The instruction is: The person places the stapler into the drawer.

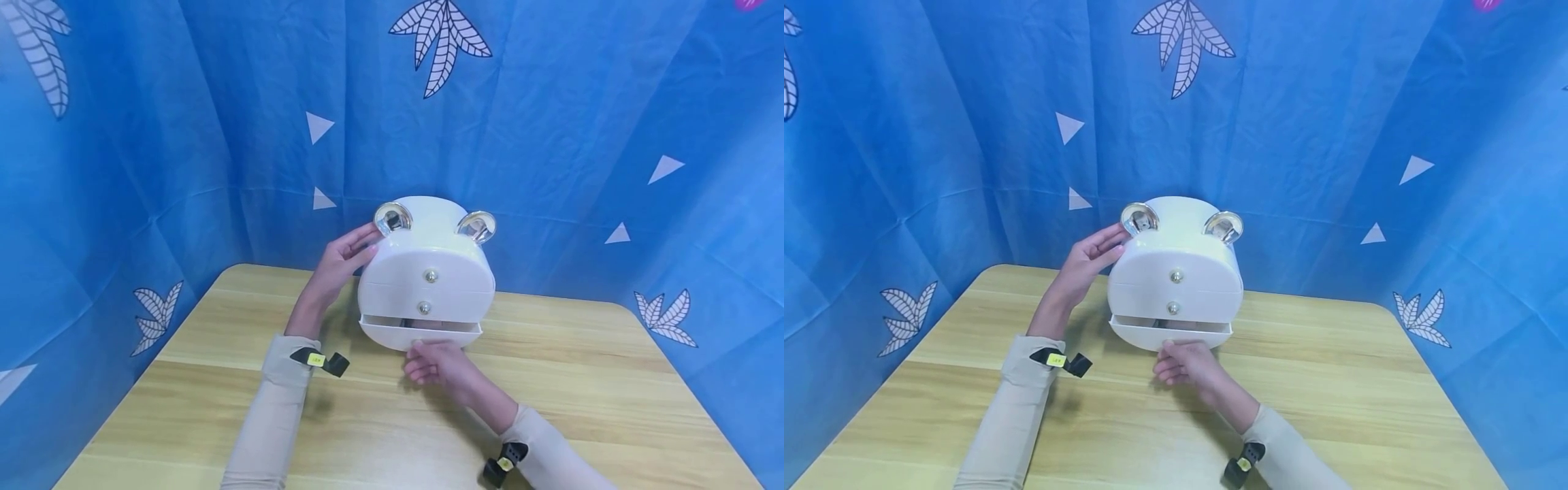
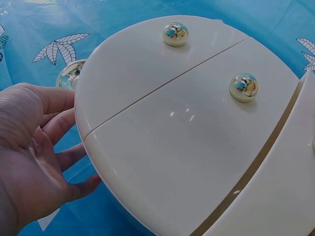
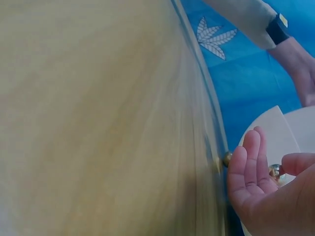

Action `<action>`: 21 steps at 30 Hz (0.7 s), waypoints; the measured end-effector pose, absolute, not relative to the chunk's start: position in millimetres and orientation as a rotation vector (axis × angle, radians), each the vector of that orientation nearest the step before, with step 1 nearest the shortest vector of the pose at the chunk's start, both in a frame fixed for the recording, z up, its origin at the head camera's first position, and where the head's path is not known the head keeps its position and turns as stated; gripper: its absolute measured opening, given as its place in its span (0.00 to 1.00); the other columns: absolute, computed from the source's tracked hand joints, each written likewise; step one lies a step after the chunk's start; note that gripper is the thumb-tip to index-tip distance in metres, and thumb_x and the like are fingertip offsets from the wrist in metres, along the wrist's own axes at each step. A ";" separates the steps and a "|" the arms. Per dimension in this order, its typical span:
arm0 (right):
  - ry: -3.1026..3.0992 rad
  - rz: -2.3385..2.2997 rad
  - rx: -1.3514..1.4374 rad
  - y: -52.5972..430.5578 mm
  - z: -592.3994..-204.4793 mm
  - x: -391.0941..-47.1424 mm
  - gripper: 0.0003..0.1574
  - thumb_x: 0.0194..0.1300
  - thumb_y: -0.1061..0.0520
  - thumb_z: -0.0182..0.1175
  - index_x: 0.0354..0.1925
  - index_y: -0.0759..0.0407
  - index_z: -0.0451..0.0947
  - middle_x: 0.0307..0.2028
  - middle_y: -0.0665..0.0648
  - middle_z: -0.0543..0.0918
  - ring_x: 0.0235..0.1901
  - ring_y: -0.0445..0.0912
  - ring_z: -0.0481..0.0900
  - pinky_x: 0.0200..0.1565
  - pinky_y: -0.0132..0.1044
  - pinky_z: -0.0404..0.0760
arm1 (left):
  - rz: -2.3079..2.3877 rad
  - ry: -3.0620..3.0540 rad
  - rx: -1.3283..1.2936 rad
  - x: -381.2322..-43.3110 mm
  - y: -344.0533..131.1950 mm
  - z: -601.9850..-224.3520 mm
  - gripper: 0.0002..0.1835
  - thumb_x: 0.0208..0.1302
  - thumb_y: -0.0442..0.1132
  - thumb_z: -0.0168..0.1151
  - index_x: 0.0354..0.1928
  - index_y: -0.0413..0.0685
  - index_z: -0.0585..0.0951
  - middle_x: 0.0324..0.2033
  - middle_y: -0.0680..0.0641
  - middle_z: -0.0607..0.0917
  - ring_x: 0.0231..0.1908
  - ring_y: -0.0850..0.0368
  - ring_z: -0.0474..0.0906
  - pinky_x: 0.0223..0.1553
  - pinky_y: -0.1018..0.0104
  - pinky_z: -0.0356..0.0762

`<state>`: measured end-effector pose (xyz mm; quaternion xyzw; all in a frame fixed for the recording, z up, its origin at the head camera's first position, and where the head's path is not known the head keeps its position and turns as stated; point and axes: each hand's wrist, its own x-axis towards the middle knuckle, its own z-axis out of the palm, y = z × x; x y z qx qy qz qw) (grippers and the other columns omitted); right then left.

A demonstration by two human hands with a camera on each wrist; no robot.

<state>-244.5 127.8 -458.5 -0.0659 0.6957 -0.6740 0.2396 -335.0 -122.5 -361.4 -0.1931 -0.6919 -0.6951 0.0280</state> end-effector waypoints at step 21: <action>1.835 -1.812 -0.164 125.2 -456.5 -266.5 0.25 0.79 0.55 0.51 0.58 0.78 0.71 0.33 0.53 0.88 0.33 0.42 0.85 0.43 0.33 0.86 | -2.119 -2.143 -0.607 -332.3 -129.1 -364.6 0.27 0.74 0.41 0.62 0.73 0.53 0.72 0.69 0.48 0.77 0.70 0.52 0.72 0.70 0.52 0.72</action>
